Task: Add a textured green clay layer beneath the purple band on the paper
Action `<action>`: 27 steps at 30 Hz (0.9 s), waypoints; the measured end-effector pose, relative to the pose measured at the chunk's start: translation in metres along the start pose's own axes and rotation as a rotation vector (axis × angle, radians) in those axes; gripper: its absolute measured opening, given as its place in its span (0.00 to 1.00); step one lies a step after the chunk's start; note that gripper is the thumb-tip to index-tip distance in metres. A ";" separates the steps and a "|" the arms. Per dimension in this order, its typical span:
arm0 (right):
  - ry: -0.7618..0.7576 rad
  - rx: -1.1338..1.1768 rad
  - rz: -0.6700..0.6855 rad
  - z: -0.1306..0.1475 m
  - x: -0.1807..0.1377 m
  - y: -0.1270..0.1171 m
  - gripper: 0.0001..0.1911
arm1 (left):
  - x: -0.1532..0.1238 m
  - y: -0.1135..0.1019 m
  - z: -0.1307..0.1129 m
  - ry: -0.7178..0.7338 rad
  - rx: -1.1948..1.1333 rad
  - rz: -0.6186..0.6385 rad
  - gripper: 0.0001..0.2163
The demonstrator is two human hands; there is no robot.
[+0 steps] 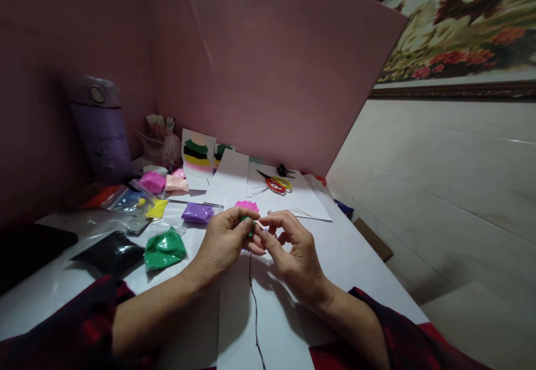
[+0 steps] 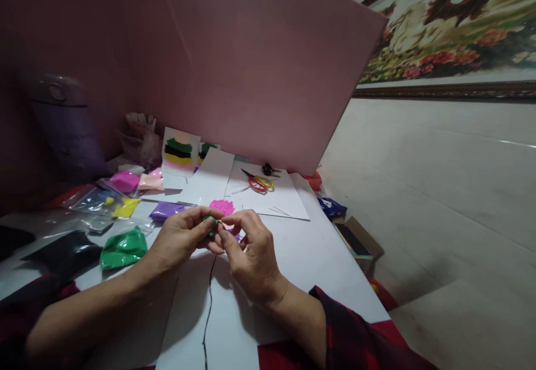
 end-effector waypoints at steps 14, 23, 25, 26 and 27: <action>-0.147 -0.206 -0.043 -0.001 0.003 -0.005 0.07 | -0.006 0.013 0.011 -0.027 -0.246 0.198 0.12; -0.172 -0.159 -0.051 0.001 0.003 -0.006 0.05 | -0.002 0.008 0.015 -0.012 -0.217 0.198 0.12; -0.179 -0.145 -0.049 0.000 0.004 -0.007 0.05 | -0.002 0.007 0.015 -0.020 -0.214 0.192 0.12; -0.182 -0.143 -0.050 0.000 0.005 -0.008 0.06 | -0.001 0.006 0.014 -0.024 -0.213 0.185 0.12; -0.186 -0.141 -0.049 0.000 0.005 -0.008 0.06 | -0.001 0.005 0.013 -0.027 -0.211 0.174 0.12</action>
Point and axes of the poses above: each hand's wrist, its own x-axis towards the middle knuckle, its own y-axis out of the palm, z = x × y, the point moved 6 cm from there along x, towards the middle knuckle, and after that the axes turned 10 degrees about x, right-handed, at the moved point
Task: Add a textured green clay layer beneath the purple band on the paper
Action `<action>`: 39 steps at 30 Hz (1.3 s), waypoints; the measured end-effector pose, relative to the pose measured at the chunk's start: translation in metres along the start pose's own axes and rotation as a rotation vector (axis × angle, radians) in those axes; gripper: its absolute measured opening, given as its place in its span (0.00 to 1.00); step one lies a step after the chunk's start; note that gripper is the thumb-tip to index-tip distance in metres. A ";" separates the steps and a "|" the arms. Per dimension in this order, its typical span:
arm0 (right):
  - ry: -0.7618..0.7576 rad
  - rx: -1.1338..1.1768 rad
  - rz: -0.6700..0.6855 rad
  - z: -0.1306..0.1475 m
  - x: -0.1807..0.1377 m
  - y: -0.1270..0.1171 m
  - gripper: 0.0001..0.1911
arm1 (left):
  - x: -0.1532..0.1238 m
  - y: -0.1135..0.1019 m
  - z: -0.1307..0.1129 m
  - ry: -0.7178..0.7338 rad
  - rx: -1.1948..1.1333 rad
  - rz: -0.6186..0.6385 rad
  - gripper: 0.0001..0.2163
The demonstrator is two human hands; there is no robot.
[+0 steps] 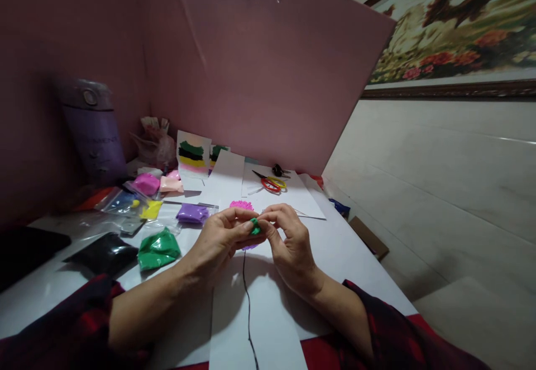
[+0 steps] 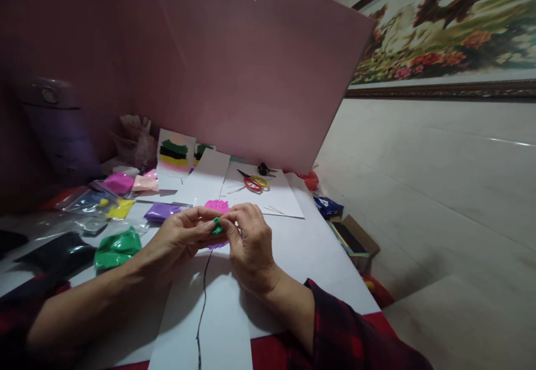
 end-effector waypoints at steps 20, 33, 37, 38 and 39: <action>-0.007 0.067 -0.019 0.000 -0.001 -0.001 0.08 | -0.001 0.000 -0.004 -0.047 0.156 -0.051 0.16; 0.066 0.077 0.010 0.004 -0.002 0.002 0.05 | -0.001 -0.004 -0.007 0.024 0.242 -0.133 0.17; 0.046 0.077 0.030 0.006 -0.003 0.003 0.06 | -0.002 0.000 -0.006 -0.004 0.269 -0.064 0.16; 0.049 0.097 0.044 0.005 -0.004 0.004 0.07 | -0.002 0.001 -0.006 -0.012 0.268 -0.048 0.16; 0.062 0.121 0.052 0.003 -0.005 0.004 0.08 | -0.001 0.001 -0.006 -0.017 0.262 -0.039 0.15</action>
Point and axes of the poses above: each hand's wrist, its own x-axis towards the middle knuckle, its own y-axis out of the palm, z = x × y, the point moved 6 cm from there along x, towards the middle knuckle, and after that the axes turned 10 degrees about x, right-handed, at the moved point
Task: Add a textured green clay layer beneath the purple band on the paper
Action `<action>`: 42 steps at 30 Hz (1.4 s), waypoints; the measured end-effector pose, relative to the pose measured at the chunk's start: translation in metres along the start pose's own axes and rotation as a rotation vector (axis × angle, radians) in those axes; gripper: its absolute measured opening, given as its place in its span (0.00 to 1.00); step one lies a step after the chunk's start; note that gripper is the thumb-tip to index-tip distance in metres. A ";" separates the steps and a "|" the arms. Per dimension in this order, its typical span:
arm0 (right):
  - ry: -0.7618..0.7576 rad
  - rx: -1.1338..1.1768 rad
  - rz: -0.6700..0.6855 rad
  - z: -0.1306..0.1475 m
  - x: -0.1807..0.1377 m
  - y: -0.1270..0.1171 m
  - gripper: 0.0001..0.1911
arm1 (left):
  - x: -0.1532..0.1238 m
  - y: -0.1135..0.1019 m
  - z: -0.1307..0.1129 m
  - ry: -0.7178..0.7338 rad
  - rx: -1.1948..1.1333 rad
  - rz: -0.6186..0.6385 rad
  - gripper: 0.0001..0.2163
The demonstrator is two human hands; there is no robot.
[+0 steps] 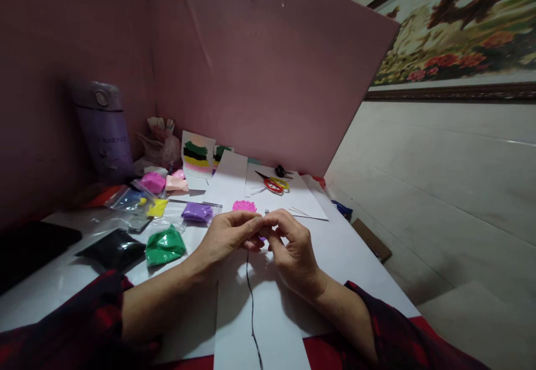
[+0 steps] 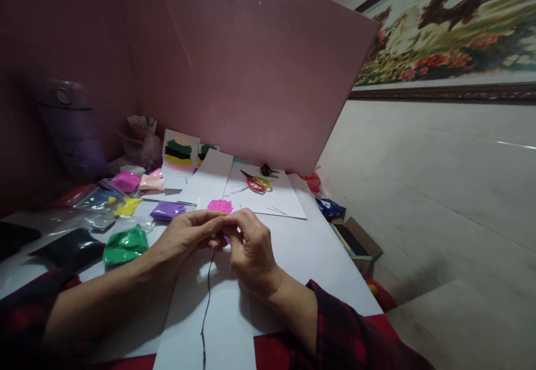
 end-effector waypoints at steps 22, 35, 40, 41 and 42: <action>0.092 0.058 -0.123 -0.008 0.000 -0.009 0.06 | -0.005 -0.016 -0.026 0.154 0.018 -0.272 0.08; 0.079 0.108 -0.132 -0.010 0.000 -0.010 0.07 | -0.007 -0.025 -0.034 0.232 0.002 -0.413 0.08; 0.072 0.099 -0.139 -0.009 -0.001 -0.011 0.07 | -0.010 -0.022 -0.038 0.244 0.019 -0.406 0.16; 0.068 0.098 -0.142 -0.008 -0.001 -0.011 0.07 | -0.011 -0.021 -0.038 0.232 0.025 -0.395 0.15; 0.064 0.098 -0.145 -0.008 -0.001 -0.011 0.08 | -0.010 -0.020 -0.036 0.219 0.030 -0.387 0.14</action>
Point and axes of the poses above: each hand's wrist, its own x-axis towards the middle knuckle, its own y-axis out of the palm, z = x × y, the point moved 6 cm from there along x, towards the middle knuckle, and after that the axes turned 10 degrees about x, right-handed, at the moved point
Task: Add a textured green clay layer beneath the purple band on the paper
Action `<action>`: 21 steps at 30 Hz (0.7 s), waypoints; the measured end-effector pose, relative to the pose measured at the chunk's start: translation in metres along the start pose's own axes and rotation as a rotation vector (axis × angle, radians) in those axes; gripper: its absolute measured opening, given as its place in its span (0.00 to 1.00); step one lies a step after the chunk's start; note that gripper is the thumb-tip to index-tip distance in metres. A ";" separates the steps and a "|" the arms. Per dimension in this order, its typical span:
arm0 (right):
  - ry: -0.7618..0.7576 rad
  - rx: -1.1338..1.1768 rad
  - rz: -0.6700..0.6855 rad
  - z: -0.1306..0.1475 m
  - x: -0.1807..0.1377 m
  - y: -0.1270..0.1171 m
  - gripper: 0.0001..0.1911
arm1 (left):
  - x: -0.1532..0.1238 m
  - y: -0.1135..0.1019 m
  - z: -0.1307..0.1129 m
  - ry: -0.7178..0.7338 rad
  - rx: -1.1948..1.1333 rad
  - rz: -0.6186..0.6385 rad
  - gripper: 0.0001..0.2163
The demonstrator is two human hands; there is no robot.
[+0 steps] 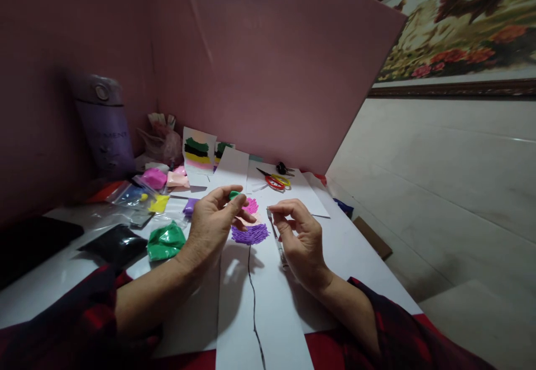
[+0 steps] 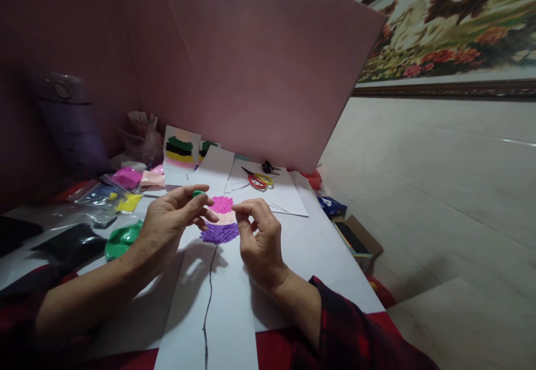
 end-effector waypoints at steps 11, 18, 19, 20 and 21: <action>-0.028 0.014 -0.015 0.002 0.001 0.000 0.08 | 0.008 0.001 0.015 -0.045 0.022 0.026 0.08; -0.037 0.005 -0.036 0.002 0.001 -0.003 0.08 | 0.003 0.001 0.010 -0.004 0.051 0.030 0.10; -0.037 0.004 -0.039 0.002 0.001 -0.003 0.08 | 0.003 0.001 0.010 -0.007 0.051 0.031 0.09; -0.038 0.003 -0.043 0.002 0.001 -0.003 0.08 | 0.002 0.002 0.011 -0.013 0.048 0.032 0.08; -0.038 0.002 -0.045 0.002 0.001 -0.004 0.08 | 0.002 0.002 0.012 -0.022 0.045 0.035 0.07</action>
Point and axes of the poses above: each hand's wrist, its own x-axis towards the middle knuckle, its own y-axis out of the palm, z = x × y, the point moved 6 cm from there along x, towards the middle knuckle, and after that the axes turned 10 degrees about x, right-handed, at the moved point
